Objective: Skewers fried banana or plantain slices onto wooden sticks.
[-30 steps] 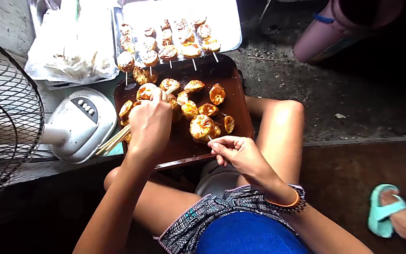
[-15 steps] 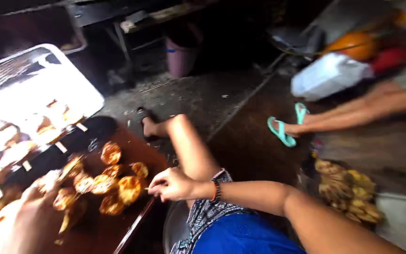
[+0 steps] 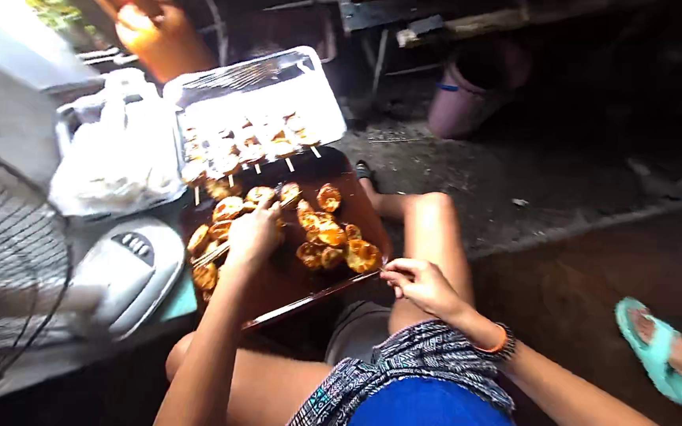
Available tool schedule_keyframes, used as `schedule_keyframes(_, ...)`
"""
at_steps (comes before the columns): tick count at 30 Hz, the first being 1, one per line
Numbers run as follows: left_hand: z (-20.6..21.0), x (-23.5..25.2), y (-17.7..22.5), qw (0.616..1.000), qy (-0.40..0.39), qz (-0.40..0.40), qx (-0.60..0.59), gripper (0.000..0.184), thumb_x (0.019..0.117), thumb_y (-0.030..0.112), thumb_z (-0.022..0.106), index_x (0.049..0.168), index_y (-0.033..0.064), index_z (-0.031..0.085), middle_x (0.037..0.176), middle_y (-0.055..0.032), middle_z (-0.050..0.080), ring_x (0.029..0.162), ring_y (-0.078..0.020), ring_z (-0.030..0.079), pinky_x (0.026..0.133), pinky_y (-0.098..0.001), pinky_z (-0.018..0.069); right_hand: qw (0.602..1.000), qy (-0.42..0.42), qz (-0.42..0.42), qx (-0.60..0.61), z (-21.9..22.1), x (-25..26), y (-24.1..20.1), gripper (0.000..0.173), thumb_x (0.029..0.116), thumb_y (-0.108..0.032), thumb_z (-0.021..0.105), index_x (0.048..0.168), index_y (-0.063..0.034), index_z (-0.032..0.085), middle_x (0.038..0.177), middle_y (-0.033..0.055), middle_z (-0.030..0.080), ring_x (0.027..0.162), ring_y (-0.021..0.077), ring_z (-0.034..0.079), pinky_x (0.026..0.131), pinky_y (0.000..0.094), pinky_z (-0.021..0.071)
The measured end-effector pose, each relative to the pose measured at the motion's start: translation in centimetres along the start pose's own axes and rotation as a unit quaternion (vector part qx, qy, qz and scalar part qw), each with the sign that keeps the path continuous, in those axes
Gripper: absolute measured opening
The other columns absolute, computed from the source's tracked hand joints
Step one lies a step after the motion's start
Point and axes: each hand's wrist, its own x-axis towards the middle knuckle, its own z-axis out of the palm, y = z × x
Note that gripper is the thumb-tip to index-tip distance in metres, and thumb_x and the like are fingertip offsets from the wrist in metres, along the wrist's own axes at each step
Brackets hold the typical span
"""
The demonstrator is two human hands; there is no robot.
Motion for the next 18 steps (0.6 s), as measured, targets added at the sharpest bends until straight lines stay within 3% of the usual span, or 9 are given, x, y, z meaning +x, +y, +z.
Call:
schedule_keyframes(3,0.9,-0.5,-0.7,0.999,0.032,0.018,-0.009,0.048,0.0915,0.010,0.068,0.139,0.0206,0.065,0.138,-0.0143,0.064,0.091,-0.0447,0.070,0.073,-0.0670,0.0546,0.999,0.008,0.012,0.032,-0.6,-0.4,-0.3,0.016,0.0979,-0.009,0.061,0.103,-0.0039,0.075,0.084,-0.0002,0.073,0.062,0.0018,0.064,0.060,0.0193,0.0566)
schedule_keyframes(6,0.2,-1.9,-0.6,0.998,0.043,-0.003,-0.047,0.052,0.0945,0.011,0.066,0.146,0.0181,0.059,0.138,-0.0168,0.062,0.093,-0.0438,0.070,0.076,-0.0652,0.0553,0.996,0.010,0.019,0.083,-1.9,0.8,-1.0,0.015,0.0993,-0.005,0.060,0.105,-0.0010,0.073,0.082,-0.0003,0.072,0.059,0.0017,0.062,0.058,0.0182,0.0553)
schedule_keyframes(9,0.3,-3.9,-0.1,0.996,0.024,-0.013,-0.087,0.053,0.1008,0.012,0.056,0.152,0.0226,0.052,0.136,-0.0169,0.061,0.100,-0.0420,0.069,0.081,-0.0636,0.0553,0.994,0.019,0.015,0.109,-3.4,4.1,-2.9,0.014,0.1014,-0.006,0.059,0.107,0.0009,0.070,0.081,-0.0003,0.069,0.061,0.0027,0.061,0.059,0.0198,0.0541)
schedule_keyframes(12,1.2,-5.7,0.6,0.993,0.013,0.026,-0.112,0.055,0.1017,0.008,0.048,0.154,0.0254,0.050,0.141,-0.0181,0.059,0.103,-0.0420,0.069,0.083,-0.0623,0.0551,0.993,0.049,0.009,0.107,-4.5,9.3,-5.6,0.016,0.1036,-0.008,0.058,0.108,0.0022,0.070,0.085,0.0035,0.068,0.067,0.0060,0.062,0.065,0.0233,0.0549)
schedule_keyframes(15,3.2,-7.3,0.8,0.978,0.138,0.054,-0.150,0.052,0.1001,0.006,0.051,0.149,0.0216,0.057,0.127,-0.0205,0.066,0.086,-0.0399,0.072,0.070,-0.0603,0.0579,0.994,0.069,-0.014,0.082,-5.0,16.1,-6.2,0.020,0.1045,-0.015,0.058,0.112,0.0000,0.070,0.088,0.0068,0.069,0.068,0.0086,0.062,0.066,0.0276,0.0558)
schedule_keyframes(18,5.0,-8.2,0.3,0.948,0.254,0.073,-0.180,0.045,0.1016,0.005,0.049,0.145,0.0108,0.060,0.113,-0.0219,0.068,0.077,-0.0372,0.071,0.063,-0.0565,0.0585,0.988,0.094,0.051,0.115,-4.6,23.0,-7.4,0.019,0.1012,-0.013,0.063,0.110,0.0017,0.071,0.083,0.0051,0.070,0.066,0.0063,0.063,0.065,0.0250,0.0554)
